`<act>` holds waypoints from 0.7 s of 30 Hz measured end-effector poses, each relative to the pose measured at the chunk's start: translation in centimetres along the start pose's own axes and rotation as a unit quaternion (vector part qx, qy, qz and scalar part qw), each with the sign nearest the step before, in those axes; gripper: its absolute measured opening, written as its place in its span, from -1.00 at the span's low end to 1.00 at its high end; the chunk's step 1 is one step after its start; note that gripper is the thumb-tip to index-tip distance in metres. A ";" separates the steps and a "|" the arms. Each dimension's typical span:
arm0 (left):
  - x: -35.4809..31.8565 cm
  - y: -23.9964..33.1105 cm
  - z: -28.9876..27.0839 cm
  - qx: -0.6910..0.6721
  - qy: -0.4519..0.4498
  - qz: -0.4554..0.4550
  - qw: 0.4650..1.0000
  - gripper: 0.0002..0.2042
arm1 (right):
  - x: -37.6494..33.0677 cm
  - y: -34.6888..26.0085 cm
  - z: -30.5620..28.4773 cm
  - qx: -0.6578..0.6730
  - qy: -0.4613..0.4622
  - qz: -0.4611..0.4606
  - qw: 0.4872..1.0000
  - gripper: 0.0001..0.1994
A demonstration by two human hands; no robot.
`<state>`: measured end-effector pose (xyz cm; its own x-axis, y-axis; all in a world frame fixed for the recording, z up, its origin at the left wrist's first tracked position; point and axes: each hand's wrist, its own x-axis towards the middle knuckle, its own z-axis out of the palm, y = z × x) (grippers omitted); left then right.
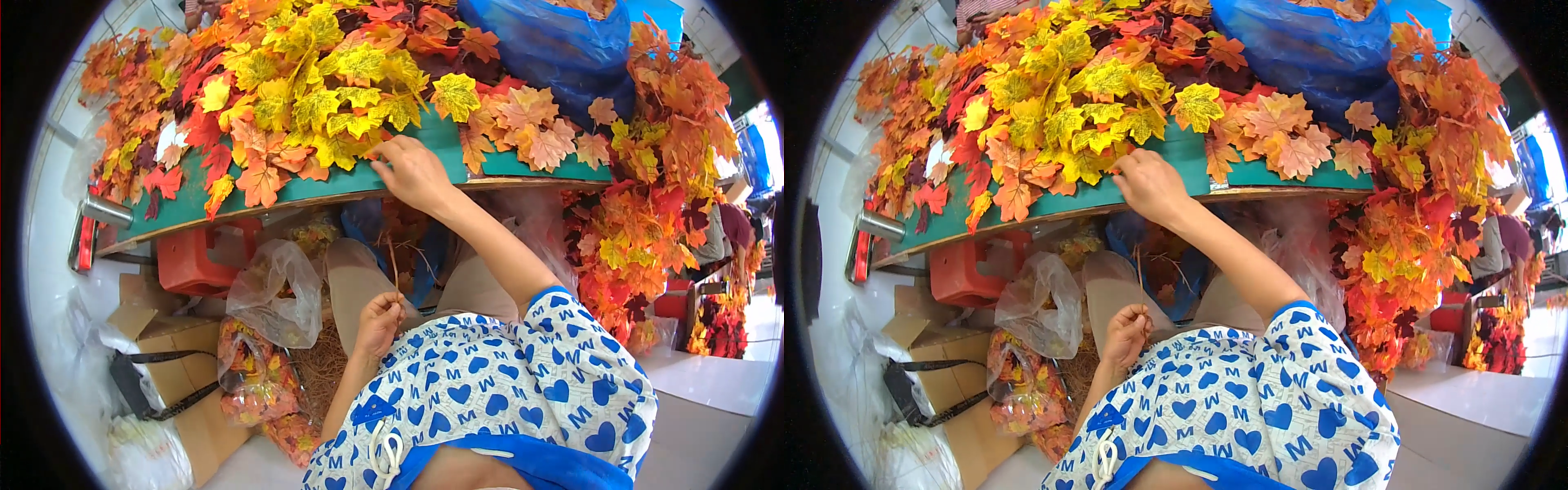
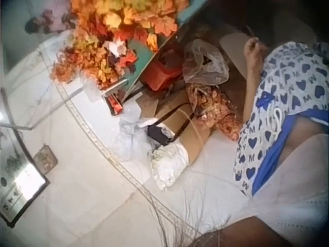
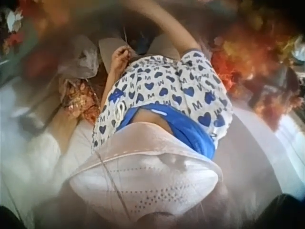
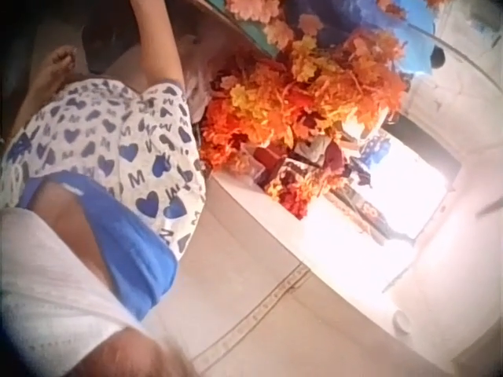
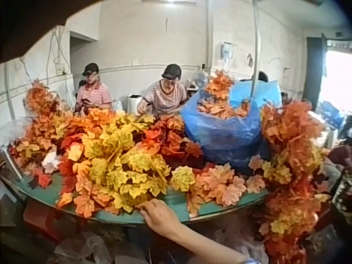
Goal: The person attaches individual artificial maple leaves to wire stems by hand to create leaf branches.
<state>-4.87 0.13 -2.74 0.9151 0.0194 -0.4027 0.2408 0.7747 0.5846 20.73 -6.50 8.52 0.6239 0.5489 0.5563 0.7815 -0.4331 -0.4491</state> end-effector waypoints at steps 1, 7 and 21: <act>0.0 0.0 -0.2 0.003 -0.004 0.002 1.000 -0.83 | 0.1 0.6 -0.3 -0.005 0.017 0.007 1.000 -0.77; -0.4 -0.7 -1.4 -0.034 0.031 -0.022 0.999 -0.77 | 2.6 2.4 -2.2 -0.099 0.048 0.140 0.984 -0.39; -1.0 -1.9 -2.6 -0.048 0.067 -0.012 0.997 -0.77 | 15.0 0.1 9.6 -0.218 -0.150 -0.189 0.946 -0.37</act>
<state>-7.04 0.29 -5.25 0.8570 0.0797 -0.5091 0.2238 0.8323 0.5071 30.13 8.58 10.13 0.3213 0.8732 0.3665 0.9173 -0.3832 0.1087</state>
